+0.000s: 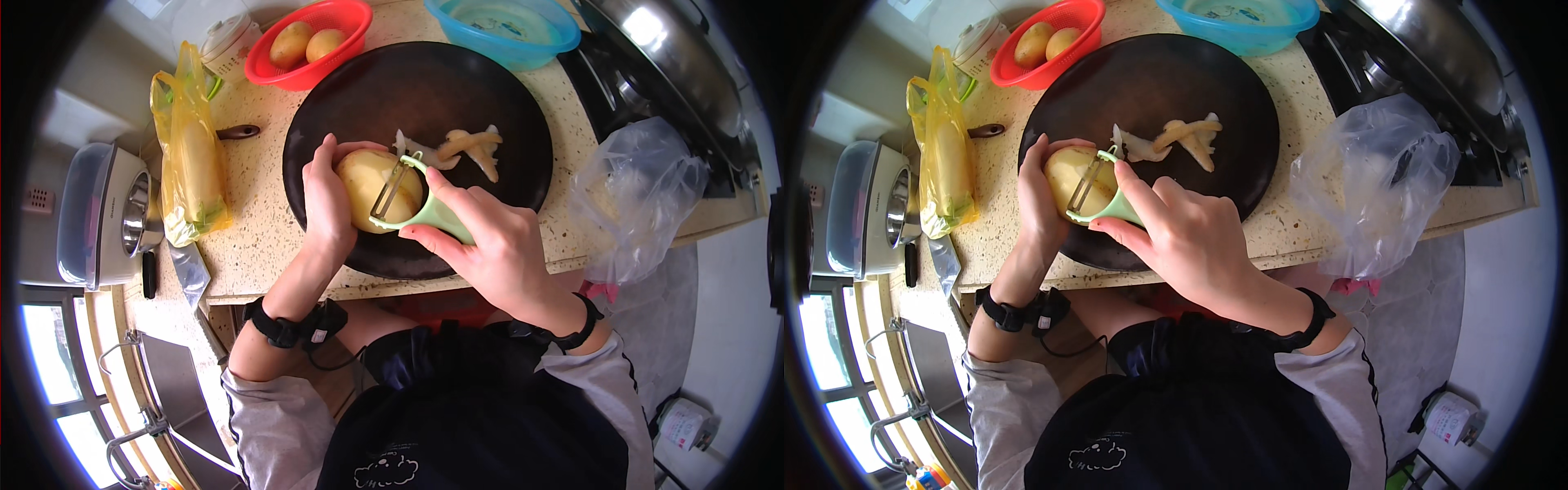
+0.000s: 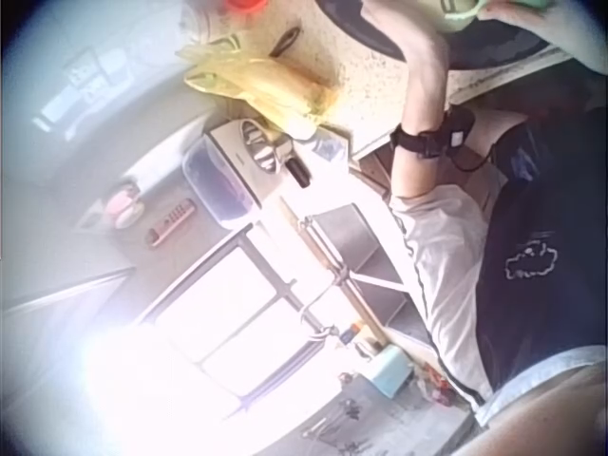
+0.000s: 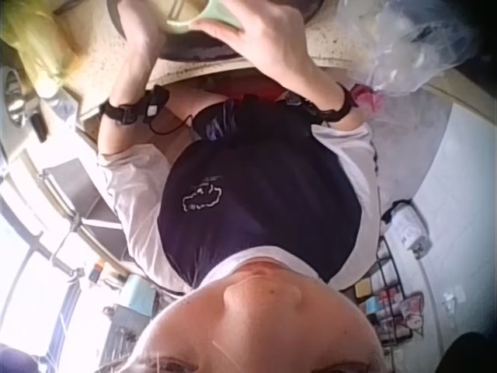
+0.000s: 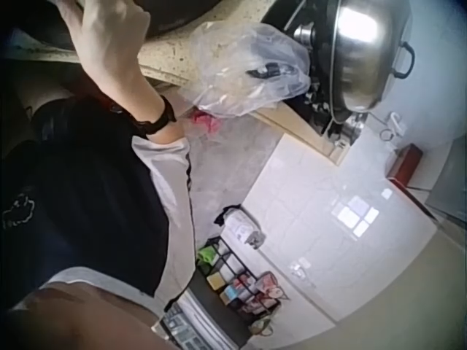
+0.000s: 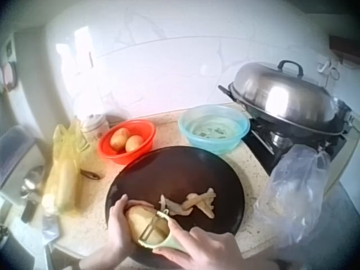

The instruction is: Peel potatoes in a kitchen.

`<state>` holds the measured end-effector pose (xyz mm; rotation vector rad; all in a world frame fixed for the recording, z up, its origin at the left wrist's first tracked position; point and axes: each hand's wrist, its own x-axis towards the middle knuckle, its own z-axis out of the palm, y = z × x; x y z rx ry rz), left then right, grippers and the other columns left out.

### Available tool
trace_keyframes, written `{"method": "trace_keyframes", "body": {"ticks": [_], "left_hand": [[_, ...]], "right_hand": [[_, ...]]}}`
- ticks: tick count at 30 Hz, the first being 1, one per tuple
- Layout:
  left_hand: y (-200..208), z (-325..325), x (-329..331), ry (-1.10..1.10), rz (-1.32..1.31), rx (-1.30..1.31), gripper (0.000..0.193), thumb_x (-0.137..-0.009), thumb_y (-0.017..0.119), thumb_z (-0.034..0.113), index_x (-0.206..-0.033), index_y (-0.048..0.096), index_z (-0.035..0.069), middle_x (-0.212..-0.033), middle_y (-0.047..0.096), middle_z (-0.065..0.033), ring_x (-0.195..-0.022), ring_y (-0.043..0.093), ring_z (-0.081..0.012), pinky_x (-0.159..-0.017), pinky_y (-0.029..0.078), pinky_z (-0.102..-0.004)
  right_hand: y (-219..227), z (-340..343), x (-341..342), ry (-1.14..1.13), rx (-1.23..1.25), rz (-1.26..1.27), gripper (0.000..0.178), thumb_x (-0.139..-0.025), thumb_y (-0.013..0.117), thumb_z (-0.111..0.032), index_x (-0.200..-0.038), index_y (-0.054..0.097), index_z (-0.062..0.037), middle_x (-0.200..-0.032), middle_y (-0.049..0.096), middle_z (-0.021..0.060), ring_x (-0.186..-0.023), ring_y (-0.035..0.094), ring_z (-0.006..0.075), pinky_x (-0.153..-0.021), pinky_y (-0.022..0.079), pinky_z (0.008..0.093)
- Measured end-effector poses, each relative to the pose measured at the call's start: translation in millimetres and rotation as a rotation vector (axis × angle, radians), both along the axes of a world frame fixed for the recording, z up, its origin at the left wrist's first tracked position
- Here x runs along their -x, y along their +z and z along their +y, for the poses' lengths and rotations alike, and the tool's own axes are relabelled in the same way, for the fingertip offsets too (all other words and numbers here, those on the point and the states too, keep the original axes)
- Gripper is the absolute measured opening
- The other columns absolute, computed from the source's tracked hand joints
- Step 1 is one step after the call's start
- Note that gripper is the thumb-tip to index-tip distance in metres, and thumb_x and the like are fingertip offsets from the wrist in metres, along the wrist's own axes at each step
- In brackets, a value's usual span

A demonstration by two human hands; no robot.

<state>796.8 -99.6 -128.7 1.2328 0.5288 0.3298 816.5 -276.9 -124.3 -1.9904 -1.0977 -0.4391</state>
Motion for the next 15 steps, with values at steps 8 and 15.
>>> {"method": "trace_keyframes", "body": {"ticks": [8, 15], "left_hand": [[1.7, 2.9, -1.0, -0.017, 0.028, 0.068, 0.051, -0.092, 0.023, 0.026, -0.083, 0.062, -0.006, -0.078, 0.064, -0.0151, -0.073, 0.060, -0.0218, -0.076, 0.047, -0.0318], [3.5, 3.9, -1.2, -0.015, 0.045, 0.147, 0.049, -0.092, 0.024, 0.028, -0.087, 0.061, -0.004, -0.083, 0.063, -0.0167, -0.077, 0.060, -0.0243, -0.079, 0.046, -0.0335]], "right_hand": [[-12.7, 6.5, 11.5, -0.062, -0.041, -0.010, 0.054, -0.066, 0.078, -0.019, -0.112, 0.056, 0.0007, -0.063, 0.053, 0.0048, -0.048, 0.054, 0.0157, -0.043, 0.045, 0.0284], [-30.7, 7.4, 14.8, -0.096, -0.097, -0.116, 0.052, -0.073, 0.071, -0.034, -0.111, 0.056, -0.0011, -0.055, 0.038, 0.0005, -0.039, 0.044, 0.0114, -0.032, 0.034, 0.0262]]}}
